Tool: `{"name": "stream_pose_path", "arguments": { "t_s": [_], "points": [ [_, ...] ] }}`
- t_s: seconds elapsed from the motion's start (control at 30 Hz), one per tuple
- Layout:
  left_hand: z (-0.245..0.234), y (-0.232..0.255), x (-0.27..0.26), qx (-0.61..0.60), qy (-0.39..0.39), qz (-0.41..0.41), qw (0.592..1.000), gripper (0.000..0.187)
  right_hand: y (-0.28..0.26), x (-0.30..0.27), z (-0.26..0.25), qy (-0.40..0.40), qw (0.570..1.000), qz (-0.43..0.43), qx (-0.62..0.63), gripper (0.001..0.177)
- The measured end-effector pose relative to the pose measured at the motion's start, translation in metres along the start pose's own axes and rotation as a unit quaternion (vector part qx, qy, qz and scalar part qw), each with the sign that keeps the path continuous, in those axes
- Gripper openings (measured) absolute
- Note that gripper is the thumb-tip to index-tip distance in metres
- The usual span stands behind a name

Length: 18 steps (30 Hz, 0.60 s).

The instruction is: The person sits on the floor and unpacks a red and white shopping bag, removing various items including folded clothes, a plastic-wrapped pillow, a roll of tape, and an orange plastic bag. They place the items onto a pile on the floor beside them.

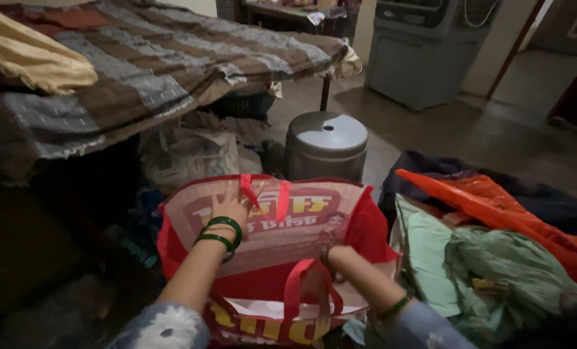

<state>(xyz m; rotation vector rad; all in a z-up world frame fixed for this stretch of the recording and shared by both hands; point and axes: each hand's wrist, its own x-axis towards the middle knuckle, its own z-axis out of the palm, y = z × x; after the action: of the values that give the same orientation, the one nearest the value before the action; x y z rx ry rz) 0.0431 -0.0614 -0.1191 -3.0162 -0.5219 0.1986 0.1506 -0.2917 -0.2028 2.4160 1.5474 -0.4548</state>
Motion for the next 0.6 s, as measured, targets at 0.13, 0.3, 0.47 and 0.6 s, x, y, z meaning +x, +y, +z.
{"name": "stream_pose_path", "arguments": {
  "t_s": [0.13,0.3,0.47,0.6],
  "points": [
    [0.007,-0.010,0.020,0.093,-0.033,-0.040,0.994,0.117,0.002,-0.005,-0.004,0.032,0.999,0.039,0.002,0.086],
    [0.046,-0.029,0.051,0.073,-0.038,-0.065,0.994,0.092,0.006,0.001,0.009,0.039,0.998,0.045,0.004,0.072],
    [0.071,-0.031,0.054,0.067,-0.049,0.001,0.996,0.063,0.014,0.021,0.035,0.015,1.000,-0.012,-0.002,0.059],
    [0.054,-0.019,0.038,0.024,-0.010,0.029,0.999,0.054,0.004,0.015,0.046,0.056,0.997,-0.043,-0.022,0.051]
  ]
}}
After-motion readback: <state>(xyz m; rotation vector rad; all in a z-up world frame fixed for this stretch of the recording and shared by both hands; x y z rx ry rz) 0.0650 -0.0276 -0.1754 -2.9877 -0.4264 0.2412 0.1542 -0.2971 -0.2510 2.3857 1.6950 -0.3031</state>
